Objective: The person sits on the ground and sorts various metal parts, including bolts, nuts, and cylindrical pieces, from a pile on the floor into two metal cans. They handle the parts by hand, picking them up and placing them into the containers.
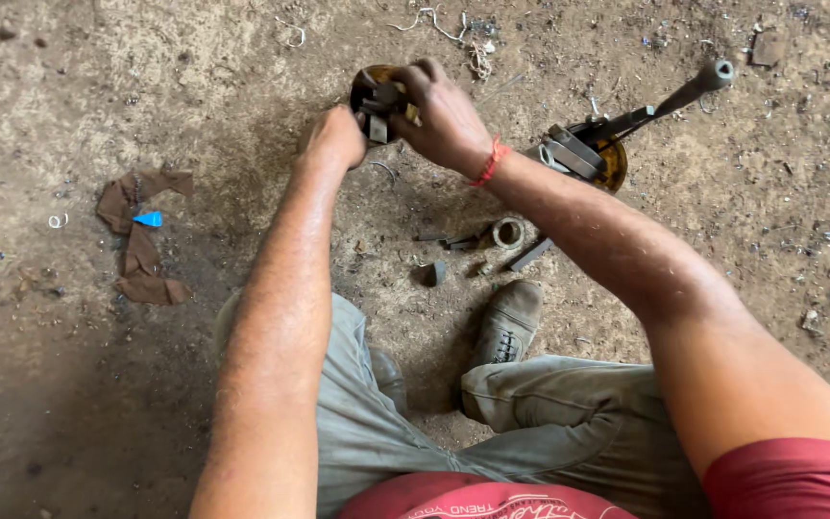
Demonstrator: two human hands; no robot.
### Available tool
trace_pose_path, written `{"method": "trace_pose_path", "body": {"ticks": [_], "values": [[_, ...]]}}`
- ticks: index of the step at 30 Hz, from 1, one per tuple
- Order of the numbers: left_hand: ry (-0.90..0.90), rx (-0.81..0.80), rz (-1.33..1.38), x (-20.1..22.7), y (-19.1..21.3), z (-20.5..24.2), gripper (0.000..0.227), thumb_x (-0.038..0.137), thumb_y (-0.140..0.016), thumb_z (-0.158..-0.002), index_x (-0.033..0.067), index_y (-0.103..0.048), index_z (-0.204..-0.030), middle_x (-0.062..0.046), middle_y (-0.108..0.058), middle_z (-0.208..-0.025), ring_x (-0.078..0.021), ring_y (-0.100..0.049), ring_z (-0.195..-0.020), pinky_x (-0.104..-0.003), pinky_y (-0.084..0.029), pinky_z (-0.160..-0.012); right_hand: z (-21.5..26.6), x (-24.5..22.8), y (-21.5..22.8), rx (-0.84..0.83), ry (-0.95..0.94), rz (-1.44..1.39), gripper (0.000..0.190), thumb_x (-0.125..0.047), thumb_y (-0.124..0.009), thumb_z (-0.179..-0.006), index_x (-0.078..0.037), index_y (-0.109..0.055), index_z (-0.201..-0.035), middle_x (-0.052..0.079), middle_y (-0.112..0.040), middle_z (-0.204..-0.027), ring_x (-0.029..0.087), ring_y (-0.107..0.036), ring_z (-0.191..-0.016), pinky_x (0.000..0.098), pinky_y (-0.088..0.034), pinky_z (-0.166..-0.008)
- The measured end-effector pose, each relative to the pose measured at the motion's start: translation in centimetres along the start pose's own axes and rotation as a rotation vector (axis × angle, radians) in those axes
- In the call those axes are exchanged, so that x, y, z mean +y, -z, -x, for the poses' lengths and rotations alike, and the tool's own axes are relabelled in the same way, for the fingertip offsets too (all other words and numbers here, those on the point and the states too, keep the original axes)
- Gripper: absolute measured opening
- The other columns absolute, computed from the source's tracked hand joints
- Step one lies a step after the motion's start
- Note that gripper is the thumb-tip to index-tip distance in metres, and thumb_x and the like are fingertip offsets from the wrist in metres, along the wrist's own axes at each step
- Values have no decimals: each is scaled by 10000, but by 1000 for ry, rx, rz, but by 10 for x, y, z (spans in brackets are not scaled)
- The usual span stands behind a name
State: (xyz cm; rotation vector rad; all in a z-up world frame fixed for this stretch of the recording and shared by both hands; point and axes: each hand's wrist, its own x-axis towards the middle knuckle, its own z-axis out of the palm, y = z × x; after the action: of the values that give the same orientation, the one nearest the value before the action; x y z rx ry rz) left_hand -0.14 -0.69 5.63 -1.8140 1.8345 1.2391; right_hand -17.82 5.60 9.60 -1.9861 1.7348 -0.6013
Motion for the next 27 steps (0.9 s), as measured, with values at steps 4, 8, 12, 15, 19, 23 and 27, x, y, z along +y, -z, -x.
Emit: {"method": "trace_pose_path", "body": {"ticks": [4,8,12,15,19,23,27], "values": [[59,-10,64,-2,-3,-2,250,171,-552,-1033,42,-648,-1225,-153,-686,-1206,-268,-703,-1056,-433,-580,-931,-6,18,-14,135,167,-76,361,-102,-724,-844,-14,-651,-1186,226,-674,-1156,303,-712,-917,367,-630,-788],[-53,94,32,-12,-10,-11,285,266,-555,-1044,66,-660,-1218,-204,-684,-1215,-359,-677,-1104,-495,-540,-944,23,60,-30,-365,34,138,97,-109,-654,-987,-41,-697,-1041,167,-727,-967,312,-716,-796,432,-599,-710],[-123,132,-55,-15,-10,-22,358,358,-559,-1055,54,-657,-1219,-249,-667,-1213,-422,-648,-1120,-536,-514,-939,104,72,-65,-921,139,528,163,-205,-625,-1014,-64,-705,-1036,157,-730,-982,249,-725,-812,396,-617,-684],[-115,129,-45,-12,-11,-14,337,316,-557,-1079,41,-626,-1260,-223,-672,-1183,-365,-663,-1073,-509,-525,-920,147,65,-77,-1146,227,667,554,-523,-670,-879,-44,-679,-1157,148,-669,-1162,233,-665,-991,381,-611,-777],[-22,98,41,0,-9,-3,384,59,-657,-922,20,-561,-1292,-181,-635,-1168,-256,-685,-1008,-373,-613,-829,163,67,-79,-971,458,730,916,-701,-692,-706,-13,-572,-1299,247,-524,-1409,317,-603,-1090,419,-632,-738],[-97,72,-92,-2,-7,-2,393,17,-654,-946,60,-584,-1331,-186,-654,-1175,-289,-680,-1017,-411,-594,-857,170,81,-97,-1018,394,712,901,-619,-774,-727,5,-536,-1333,201,-614,-1219,278,-621,-1010,370,-630,-713],[-173,62,-211,-7,-9,-7,373,44,-669,-976,28,-598,-1342,-212,-671,-1169,-300,-694,-997,-446,-592,-869,175,89,-116,-748,490,720,534,-364,-767,-944,12,-601,-1284,174,-682,-1082,224,-659,-921,321,-625,-670]]}}
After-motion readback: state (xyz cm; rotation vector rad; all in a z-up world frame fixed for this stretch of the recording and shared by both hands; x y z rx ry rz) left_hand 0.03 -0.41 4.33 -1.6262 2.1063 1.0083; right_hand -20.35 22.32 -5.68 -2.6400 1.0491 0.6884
